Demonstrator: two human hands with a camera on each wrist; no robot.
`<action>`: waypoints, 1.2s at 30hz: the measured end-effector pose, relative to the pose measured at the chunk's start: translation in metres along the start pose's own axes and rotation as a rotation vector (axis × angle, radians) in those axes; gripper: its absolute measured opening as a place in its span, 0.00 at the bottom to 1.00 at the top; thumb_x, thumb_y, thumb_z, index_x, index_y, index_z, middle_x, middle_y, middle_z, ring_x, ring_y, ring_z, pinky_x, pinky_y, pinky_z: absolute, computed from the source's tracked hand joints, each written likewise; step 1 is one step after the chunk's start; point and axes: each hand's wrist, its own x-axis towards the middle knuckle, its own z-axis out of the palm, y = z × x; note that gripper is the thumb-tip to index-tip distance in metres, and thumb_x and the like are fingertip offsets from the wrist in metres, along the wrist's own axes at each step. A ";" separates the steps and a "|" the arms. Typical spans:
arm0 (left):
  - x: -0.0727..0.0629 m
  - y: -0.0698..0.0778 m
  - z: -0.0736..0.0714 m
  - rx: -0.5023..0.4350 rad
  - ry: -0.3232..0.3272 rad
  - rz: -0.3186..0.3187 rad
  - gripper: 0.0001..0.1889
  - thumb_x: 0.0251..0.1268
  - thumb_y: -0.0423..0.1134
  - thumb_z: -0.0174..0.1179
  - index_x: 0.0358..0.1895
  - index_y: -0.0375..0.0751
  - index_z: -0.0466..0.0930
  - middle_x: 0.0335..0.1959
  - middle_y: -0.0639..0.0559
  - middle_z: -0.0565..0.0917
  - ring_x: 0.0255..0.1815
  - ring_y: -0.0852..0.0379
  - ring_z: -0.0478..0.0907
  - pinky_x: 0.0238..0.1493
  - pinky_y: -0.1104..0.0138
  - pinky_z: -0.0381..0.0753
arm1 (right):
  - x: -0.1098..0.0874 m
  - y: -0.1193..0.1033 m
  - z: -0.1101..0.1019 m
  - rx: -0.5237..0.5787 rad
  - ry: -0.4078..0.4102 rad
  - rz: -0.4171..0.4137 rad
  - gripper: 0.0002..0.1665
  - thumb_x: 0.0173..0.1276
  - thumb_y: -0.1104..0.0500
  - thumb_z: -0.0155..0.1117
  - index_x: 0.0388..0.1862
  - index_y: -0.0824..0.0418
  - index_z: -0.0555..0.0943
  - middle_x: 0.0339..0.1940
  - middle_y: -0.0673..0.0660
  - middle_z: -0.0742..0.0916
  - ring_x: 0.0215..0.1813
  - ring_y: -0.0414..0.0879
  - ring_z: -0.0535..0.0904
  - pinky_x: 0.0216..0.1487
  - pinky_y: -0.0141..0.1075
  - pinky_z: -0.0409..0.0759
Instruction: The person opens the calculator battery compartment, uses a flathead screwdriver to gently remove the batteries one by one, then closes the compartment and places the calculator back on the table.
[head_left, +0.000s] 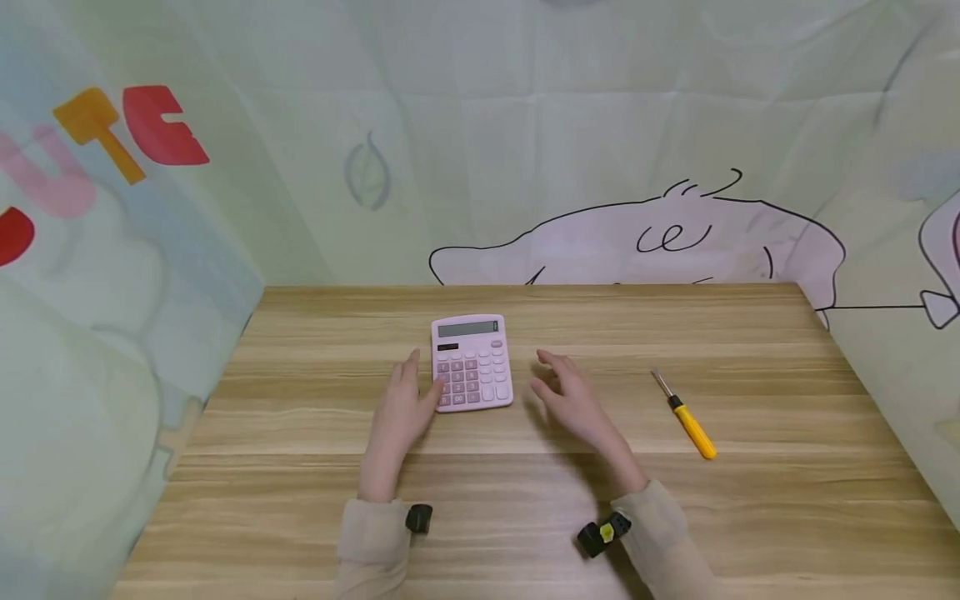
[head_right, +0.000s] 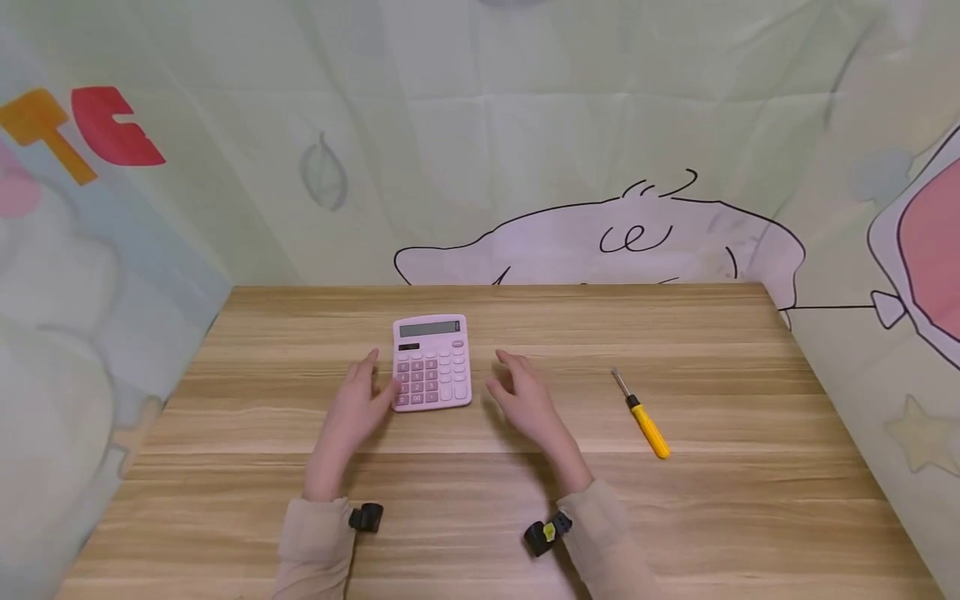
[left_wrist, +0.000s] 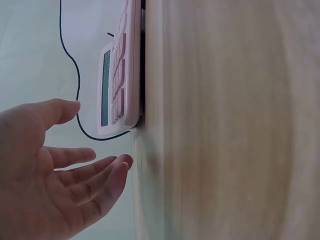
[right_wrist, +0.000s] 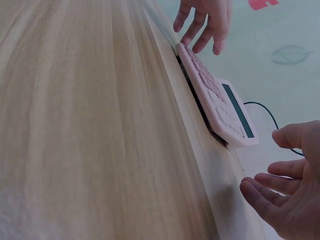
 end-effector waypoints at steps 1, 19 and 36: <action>0.001 0.000 0.000 -0.005 -0.002 -0.003 0.37 0.68 0.50 0.53 0.74 0.35 0.53 0.64 0.33 0.69 0.60 0.36 0.72 0.62 0.45 0.71 | 0.000 0.000 0.001 0.011 -0.002 0.003 0.32 0.69 0.57 0.59 0.70 0.63 0.66 0.63 0.63 0.77 0.62 0.58 0.75 0.66 0.52 0.70; 0.007 0.006 0.001 -0.020 -0.028 -0.061 0.31 0.67 0.49 0.53 0.66 0.28 0.66 0.60 0.31 0.72 0.61 0.35 0.72 0.62 0.45 0.70 | 0.016 -0.008 0.014 0.096 -0.087 0.058 0.31 0.71 0.57 0.57 0.70 0.65 0.65 0.59 0.62 0.79 0.60 0.56 0.76 0.64 0.49 0.72; 0.019 0.008 0.006 -0.086 -0.046 -0.091 0.28 0.65 0.46 0.52 0.65 0.31 0.69 0.47 0.37 0.75 0.48 0.43 0.72 0.53 0.50 0.73 | 0.030 -0.011 0.023 0.118 -0.114 0.091 0.32 0.70 0.57 0.57 0.69 0.69 0.66 0.54 0.63 0.79 0.52 0.50 0.76 0.51 0.38 0.76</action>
